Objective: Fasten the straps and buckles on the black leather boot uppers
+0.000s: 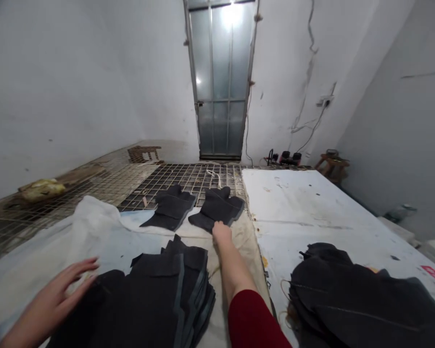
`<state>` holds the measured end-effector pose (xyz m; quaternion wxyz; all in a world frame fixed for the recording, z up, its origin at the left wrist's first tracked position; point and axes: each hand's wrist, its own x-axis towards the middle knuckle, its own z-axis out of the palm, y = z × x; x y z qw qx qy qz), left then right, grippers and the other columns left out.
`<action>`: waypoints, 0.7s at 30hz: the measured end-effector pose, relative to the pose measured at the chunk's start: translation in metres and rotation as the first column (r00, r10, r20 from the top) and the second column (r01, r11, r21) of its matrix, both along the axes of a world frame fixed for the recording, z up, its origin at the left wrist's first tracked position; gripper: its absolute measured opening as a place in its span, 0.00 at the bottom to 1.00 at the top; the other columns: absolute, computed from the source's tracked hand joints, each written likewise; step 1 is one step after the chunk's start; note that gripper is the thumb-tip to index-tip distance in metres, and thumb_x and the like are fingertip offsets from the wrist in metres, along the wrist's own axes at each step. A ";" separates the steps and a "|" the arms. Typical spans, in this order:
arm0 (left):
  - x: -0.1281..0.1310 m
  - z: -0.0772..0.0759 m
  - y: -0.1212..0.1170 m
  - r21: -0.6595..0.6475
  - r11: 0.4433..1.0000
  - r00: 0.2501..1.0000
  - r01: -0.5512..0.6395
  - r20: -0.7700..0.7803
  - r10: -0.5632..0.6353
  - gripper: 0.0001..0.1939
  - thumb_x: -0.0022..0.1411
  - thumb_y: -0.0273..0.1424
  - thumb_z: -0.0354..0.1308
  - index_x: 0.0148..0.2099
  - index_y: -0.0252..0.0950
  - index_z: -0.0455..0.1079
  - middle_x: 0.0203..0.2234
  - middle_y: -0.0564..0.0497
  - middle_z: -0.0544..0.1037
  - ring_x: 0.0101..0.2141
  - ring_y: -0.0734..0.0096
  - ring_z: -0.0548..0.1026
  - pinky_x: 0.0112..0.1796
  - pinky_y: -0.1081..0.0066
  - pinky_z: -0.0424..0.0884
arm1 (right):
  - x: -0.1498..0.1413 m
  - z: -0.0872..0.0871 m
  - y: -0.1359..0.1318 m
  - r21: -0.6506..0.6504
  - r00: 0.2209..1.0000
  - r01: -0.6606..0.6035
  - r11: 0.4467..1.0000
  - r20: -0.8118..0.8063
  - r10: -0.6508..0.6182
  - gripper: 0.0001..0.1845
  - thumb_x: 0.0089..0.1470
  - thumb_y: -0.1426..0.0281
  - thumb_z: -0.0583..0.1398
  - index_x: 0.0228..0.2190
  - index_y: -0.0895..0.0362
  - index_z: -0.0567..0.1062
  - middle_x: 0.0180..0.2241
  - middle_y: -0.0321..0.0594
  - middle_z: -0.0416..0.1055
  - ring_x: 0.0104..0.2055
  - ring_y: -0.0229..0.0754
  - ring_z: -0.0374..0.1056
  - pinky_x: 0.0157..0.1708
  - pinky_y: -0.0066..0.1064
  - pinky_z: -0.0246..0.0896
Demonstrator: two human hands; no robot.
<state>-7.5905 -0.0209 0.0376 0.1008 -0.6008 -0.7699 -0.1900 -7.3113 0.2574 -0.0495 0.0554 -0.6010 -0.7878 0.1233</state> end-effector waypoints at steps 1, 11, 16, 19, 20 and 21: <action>0.004 0.002 0.022 -0.146 0.988 0.997 0.054 -0.039 -0.061 0.14 0.61 0.38 0.46 0.44 0.40 0.68 0.47 0.54 0.72 0.47 0.69 0.68 0.49 0.70 0.62 | 0.003 0.004 0.005 0.001 1.000 0.018 1.000 0.001 -0.018 0.15 0.57 0.65 0.54 0.45 0.60 0.67 0.44 0.43 0.66 0.42 0.42 0.66 0.41 0.40 0.64; 0.036 -0.040 0.192 -0.573 0.812 0.929 0.109 -0.232 -0.289 0.16 0.58 0.20 0.47 0.47 0.29 0.69 0.58 0.38 0.58 0.57 0.53 0.54 0.52 0.51 0.52 | 0.034 0.018 -0.051 -0.059 0.996 -0.081 0.995 -0.041 0.079 0.12 0.56 0.72 0.53 0.43 0.59 0.70 0.46 0.44 0.67 0.47 0.41 0.64 0.47 0.35 0.58; 0.026 -0.059 0.218 -0.604 0.787 0.942 0.126 -0.175 -0.286 0.14 0.58 0.23 0.51 0.47 0.32 0.69 0.57 0.42 0.61 0.56 0.53 0.57 0.51 0.48 0.55 | 0.032 0.006 -0.065 -0.055 0.996 -0.080 0.995 -0.039 0.078 0.20 0.52 0.76 0.52 0.48 0.58 0.68 0.54 0.46 0.61 0.53 0.43 0.60 0.50 0.29 0.54; 0.019 -0.063 0.222 -0.598 0.784 0.945 0.164 -0.133 -0.298 0.21 0.55 0.16 0.45 0.46 0.35 0.70 0.56 0.44 0.61 0.56 0.55 0.59 0.50 0.51 0.58 | 0.019 -0.005 -0.049 -0.062 0.996 -0.081 0.995 -0.039 0.079 0.22 0.52 0.75 0.52 0.50 0.57 0.67 0.59 0.48 0.50 0.55 0.46 0.58 0.51 0.34 0.54; 0.016 -0.063 0.222 -0.586 0.792 0.947 0.169 -0.127 -0.296 0.23 0.54 0.15 0.44 0.47 0.35 0.70 0.56 0.45 0.61 0.56 0.57 0.59 0.50 0.52 0.59 | 0.013 -0.009 -0.043 -0.068 0.996 -0.082 0.994 -0.042 0.080 0.22 0.52 0.74 0.54 0.50 0.56 0.67 0.60 0.48 0.47 0.54 0.48 0.59 0.51 0.35 0.54; 0.014 -0.062 0.222 -0.568 0.806 0.949 0.169 -0.127 -0.289 0.24 0.53 0.15 0.43 0.48 0.35 0.69 0.56 0.45 0.61 0.56 0.59 0.59 0.50 0.54 0.59 | 0.006 -0.013 -0.036 -0.075 0.996 -0.081 0.994 -0.048 0.077 0.22 0.51 0.74 0.55 0.49 0.55 0.67 0.61 0.48 0.45 0.53 0.49 0.61 0.50 0.37 0.56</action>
